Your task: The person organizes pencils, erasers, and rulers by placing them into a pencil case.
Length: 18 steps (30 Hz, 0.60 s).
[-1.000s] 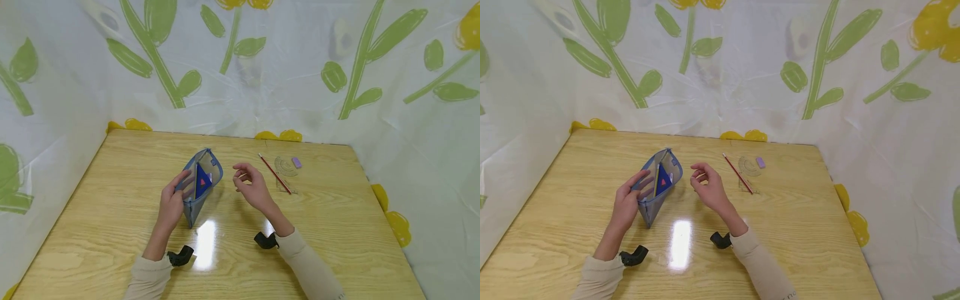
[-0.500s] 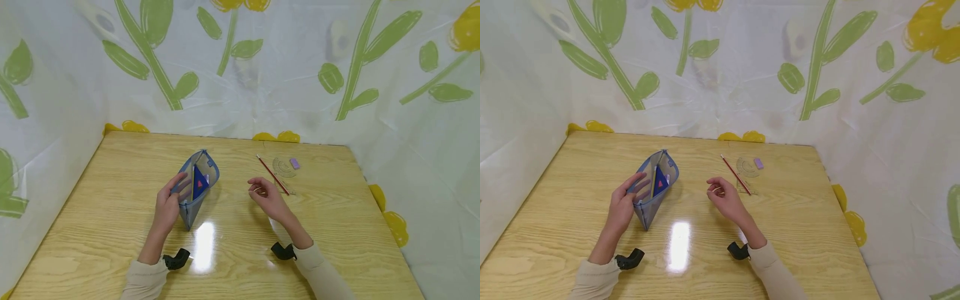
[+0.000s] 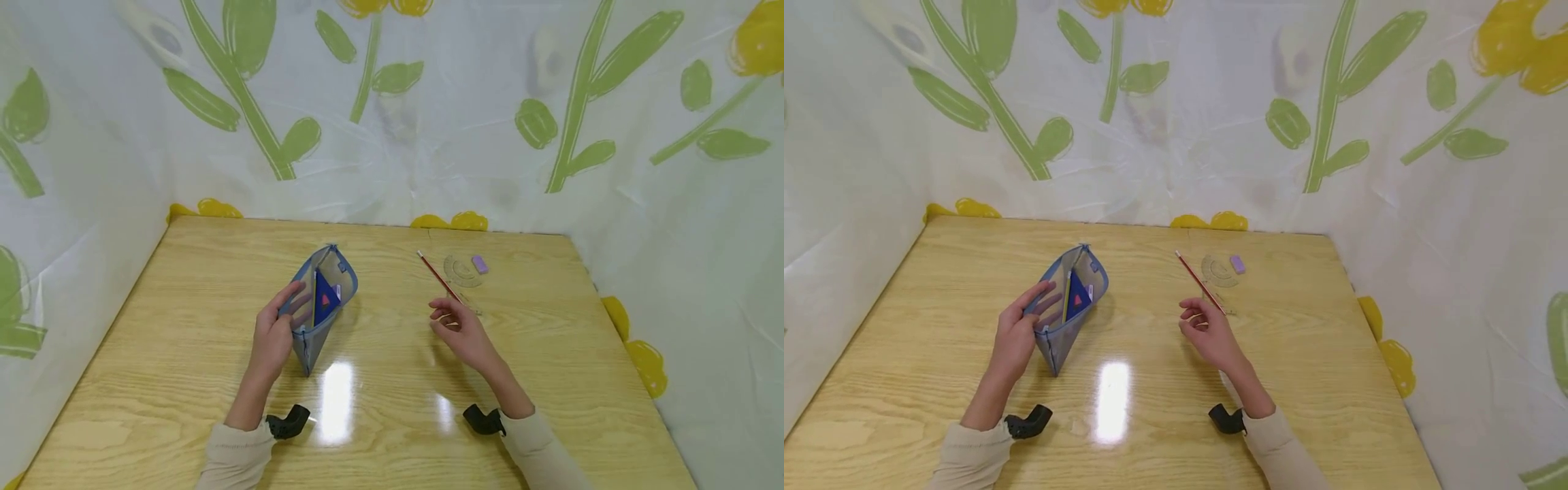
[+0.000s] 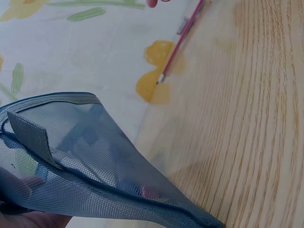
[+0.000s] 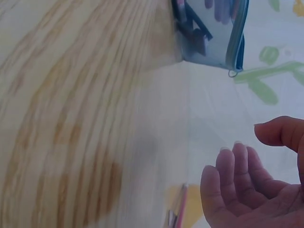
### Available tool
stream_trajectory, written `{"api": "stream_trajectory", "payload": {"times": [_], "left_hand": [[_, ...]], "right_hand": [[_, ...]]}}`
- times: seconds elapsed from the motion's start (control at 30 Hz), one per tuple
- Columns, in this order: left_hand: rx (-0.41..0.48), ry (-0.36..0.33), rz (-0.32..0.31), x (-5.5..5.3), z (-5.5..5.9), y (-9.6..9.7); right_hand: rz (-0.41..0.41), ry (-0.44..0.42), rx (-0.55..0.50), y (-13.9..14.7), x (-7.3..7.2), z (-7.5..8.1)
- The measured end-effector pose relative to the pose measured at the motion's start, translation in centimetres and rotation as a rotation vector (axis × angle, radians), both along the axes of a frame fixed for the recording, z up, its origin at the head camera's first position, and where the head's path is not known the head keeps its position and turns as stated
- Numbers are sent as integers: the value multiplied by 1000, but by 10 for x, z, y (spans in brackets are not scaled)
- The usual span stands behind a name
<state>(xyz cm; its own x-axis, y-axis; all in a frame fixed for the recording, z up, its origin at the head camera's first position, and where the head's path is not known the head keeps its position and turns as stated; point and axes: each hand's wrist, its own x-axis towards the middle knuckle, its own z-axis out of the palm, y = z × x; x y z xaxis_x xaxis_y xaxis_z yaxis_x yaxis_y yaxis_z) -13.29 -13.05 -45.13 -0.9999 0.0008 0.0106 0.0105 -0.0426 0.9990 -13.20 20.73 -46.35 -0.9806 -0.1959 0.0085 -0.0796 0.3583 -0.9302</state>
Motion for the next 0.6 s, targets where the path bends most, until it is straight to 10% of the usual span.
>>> {"api": "stream_trajectory", "payload": {"times": [0.6], "left_hand": [[8,-32,1,2,2,3]], "right_hand": [[-36,-27,-10,9,1,-7]]}}
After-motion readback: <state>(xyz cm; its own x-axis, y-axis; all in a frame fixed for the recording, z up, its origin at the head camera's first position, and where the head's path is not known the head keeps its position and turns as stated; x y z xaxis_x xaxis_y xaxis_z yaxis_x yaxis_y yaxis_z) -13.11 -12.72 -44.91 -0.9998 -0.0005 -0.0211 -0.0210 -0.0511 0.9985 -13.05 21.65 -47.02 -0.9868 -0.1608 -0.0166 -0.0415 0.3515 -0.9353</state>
